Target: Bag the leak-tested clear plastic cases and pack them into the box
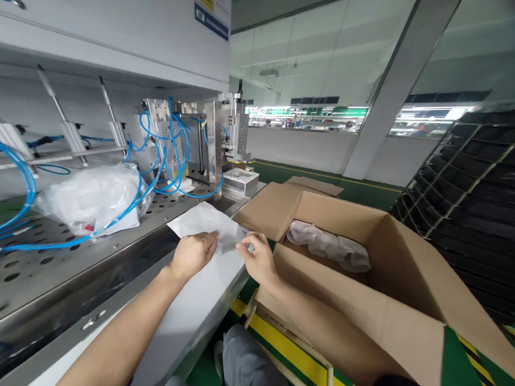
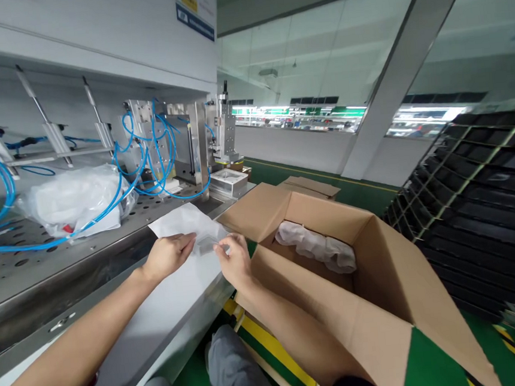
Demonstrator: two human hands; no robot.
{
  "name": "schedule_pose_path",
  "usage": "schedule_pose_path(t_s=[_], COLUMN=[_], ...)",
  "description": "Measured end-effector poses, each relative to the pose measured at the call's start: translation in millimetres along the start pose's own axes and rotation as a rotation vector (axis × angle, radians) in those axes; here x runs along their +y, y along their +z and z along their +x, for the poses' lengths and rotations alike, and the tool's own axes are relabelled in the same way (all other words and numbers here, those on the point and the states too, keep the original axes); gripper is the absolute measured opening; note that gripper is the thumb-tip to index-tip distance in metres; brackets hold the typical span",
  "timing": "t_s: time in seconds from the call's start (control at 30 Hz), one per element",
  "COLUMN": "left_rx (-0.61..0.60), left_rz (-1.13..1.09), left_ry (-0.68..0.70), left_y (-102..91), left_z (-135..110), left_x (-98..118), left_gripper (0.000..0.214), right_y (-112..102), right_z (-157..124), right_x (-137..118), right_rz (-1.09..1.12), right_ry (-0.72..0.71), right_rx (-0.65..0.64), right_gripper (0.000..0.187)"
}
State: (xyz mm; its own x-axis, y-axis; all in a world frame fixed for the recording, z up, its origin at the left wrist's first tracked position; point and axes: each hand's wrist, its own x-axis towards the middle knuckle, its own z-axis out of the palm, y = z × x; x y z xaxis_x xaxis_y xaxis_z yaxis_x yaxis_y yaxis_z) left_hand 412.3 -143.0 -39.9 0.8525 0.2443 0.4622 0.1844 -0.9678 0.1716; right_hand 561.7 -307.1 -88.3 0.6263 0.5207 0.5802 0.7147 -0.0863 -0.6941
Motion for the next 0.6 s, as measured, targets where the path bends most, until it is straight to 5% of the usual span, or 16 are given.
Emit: schedule_pose_path(t_s=[0.27,0.47,0.6], left_rx=[-0.01,0.057,0.148], left_rz=[0.178,0.19,0.235], left_ry=[0.207,0.284,0.309], left_y=[-4.1,-5.9,-8.7], left_z=[-1.0,-0.5,-2.6], left_x=[4.8,15.0,14.0], left_gripper=[0.041,0.037,0.033], right_y=[17.3,26.1,27.1], right_z=[1.6,3.1,2.4], right_x=[7.2,7.0,-2.6], right_rz=[0.101,0.107,0.139], right_ry=[-0.079,-0.013,-0.107], right_rx=[-0.087,0.08,-0.069], right_gripper=[0.011,0.015,0.012])
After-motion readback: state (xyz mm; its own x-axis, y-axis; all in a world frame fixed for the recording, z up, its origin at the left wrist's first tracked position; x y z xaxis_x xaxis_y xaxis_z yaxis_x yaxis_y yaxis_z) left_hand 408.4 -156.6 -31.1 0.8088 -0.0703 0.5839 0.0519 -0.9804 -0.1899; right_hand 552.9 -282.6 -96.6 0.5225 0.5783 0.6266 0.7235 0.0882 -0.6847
